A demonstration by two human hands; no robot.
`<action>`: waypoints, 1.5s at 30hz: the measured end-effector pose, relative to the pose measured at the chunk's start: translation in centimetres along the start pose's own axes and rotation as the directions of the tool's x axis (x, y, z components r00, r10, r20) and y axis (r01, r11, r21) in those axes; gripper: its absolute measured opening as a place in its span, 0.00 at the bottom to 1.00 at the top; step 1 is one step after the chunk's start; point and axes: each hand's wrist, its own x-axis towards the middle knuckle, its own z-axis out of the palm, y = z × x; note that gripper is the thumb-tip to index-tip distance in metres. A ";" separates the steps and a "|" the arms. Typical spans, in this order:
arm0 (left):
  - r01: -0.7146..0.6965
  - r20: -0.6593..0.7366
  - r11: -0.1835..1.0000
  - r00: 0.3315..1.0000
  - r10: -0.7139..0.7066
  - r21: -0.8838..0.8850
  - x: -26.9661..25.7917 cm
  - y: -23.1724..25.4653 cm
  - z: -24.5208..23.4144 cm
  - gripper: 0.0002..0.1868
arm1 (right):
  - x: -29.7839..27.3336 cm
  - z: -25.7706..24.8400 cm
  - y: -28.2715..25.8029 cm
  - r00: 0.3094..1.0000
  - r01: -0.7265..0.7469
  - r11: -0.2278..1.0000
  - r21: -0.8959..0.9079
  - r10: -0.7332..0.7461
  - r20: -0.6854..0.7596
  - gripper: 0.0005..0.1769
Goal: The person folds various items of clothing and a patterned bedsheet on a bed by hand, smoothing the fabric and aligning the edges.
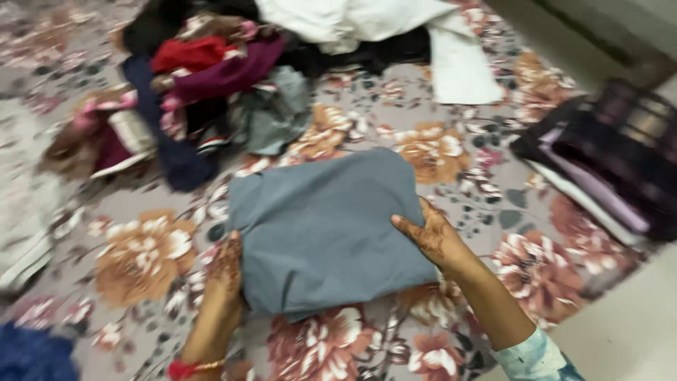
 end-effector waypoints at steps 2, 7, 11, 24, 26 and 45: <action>0.031 0.059 0.994 0.998 -0.024 -0.109 1.1 0.8 1.6 0.25 | -1.4 -2.6 -0.7 0.995 0.089 0.996 -0.007 -0.090 -0.047 0.38; -0.069 0.247 0.910 0.952 0.183 -0.408 3.4 3.8 10.7 0.22 | -5.1 -10.4 -3.7 0.944 0.014 0.999 -0.047 -0.029 -0.330 0.36; -0.085 0.392 0.822 0.848 0.357 -0.563 4.6 7.8 20.6 0.20 | -8.6 -16.3 -5.2 0.897 0.117 0.992 -0.052 -0.128 -0.423 0.37; -0.124 0.593 0.871 0.686 0.422 -0.476 3.5 21.2 43.6 0.18 | -13.6 -29.5 -6.6 0.647 0.345 0.929 -0.134 -0.339 -0.683 0.30; -0.152 0.594 0.866 0.671 0.444 -0.476 3.1 22.5 46.0 0.17 | -13.8 -31.0 -6.4 0.626 0.354 0.925 -0.139 -0.345 -0.699 0.30; -0.961 0.680 -0.202 -0.021 0.733 0.188 -0.6 21.4 59.3 0.34 | -4.9 -39.4 -0.4 0.595 -0.378 0.247 -0.892 -0.673 -0.439 0.46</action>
